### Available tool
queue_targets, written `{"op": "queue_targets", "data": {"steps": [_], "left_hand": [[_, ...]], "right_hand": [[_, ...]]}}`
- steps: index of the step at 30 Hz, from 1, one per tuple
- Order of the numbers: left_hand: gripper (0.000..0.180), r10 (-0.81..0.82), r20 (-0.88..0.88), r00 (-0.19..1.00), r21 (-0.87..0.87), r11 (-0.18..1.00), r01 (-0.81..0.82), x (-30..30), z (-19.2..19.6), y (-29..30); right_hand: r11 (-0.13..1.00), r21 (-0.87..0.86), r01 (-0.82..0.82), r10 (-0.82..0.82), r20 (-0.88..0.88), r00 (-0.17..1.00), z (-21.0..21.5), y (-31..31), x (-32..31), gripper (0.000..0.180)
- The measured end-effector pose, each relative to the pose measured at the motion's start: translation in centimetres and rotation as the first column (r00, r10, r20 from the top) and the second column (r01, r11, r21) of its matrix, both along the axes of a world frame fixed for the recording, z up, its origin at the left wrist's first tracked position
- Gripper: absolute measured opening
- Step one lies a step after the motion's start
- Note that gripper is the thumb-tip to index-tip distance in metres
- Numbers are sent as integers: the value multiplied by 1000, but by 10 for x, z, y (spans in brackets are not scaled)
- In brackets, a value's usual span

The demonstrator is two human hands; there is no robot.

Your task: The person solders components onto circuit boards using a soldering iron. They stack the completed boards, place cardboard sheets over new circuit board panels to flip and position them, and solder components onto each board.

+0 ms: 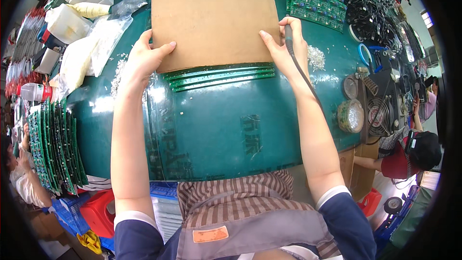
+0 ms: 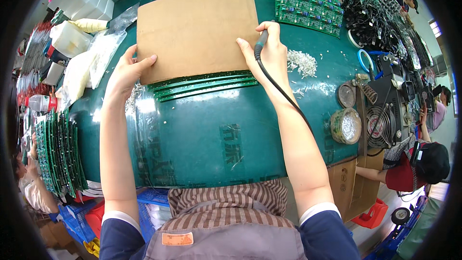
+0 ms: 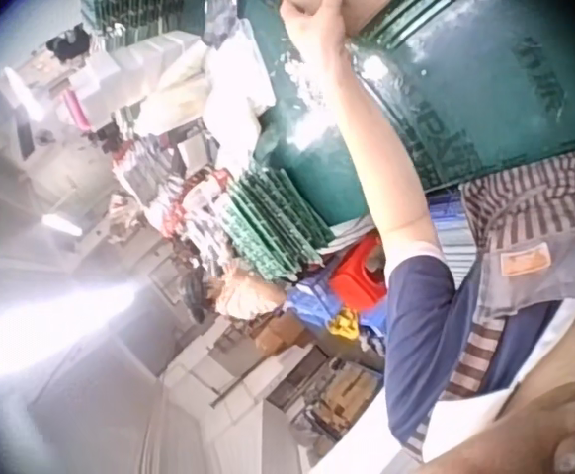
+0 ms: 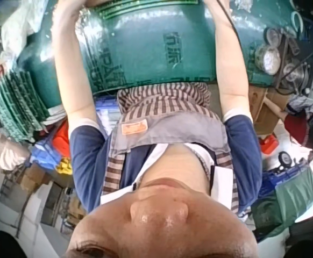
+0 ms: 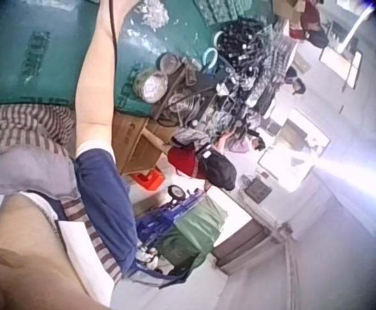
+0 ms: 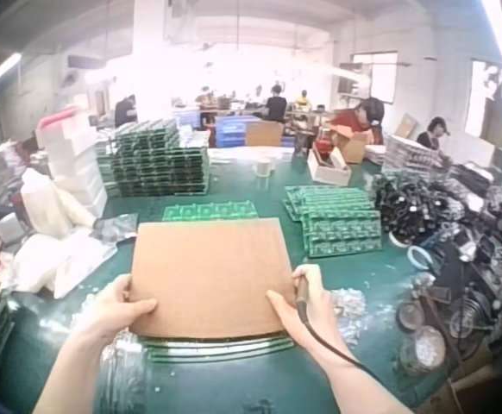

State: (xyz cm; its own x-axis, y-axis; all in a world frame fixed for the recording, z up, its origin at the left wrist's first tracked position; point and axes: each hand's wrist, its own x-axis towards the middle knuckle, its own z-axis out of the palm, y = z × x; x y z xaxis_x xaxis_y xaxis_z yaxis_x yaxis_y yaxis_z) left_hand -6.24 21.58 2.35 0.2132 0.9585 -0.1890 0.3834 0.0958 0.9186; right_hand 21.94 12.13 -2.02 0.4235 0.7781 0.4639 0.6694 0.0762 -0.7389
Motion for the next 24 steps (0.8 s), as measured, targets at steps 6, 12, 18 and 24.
{"op": "queue_targets", "data": {"steps": [6,12,18,24], "left_hand": [[68,102,-108,989,56,994,-96,8,2,-6],[69,75,-190,979,-1,997,-77,7,1,-4],[73,113,-114,987,20,994,-111,2,-11,3],[69,88,-36,995,-9,996,-88,-2,-13,1]], "right_hand": [[1000,-23,3,-2,47,999,1,3,1,46],[1000,5,-15,15,34,999,-9,7,4,47],[997,56,-53,63,-196,979,-25,16,8,51],[992,85,-89,112,-329,938,-29,17,7,51]]}}
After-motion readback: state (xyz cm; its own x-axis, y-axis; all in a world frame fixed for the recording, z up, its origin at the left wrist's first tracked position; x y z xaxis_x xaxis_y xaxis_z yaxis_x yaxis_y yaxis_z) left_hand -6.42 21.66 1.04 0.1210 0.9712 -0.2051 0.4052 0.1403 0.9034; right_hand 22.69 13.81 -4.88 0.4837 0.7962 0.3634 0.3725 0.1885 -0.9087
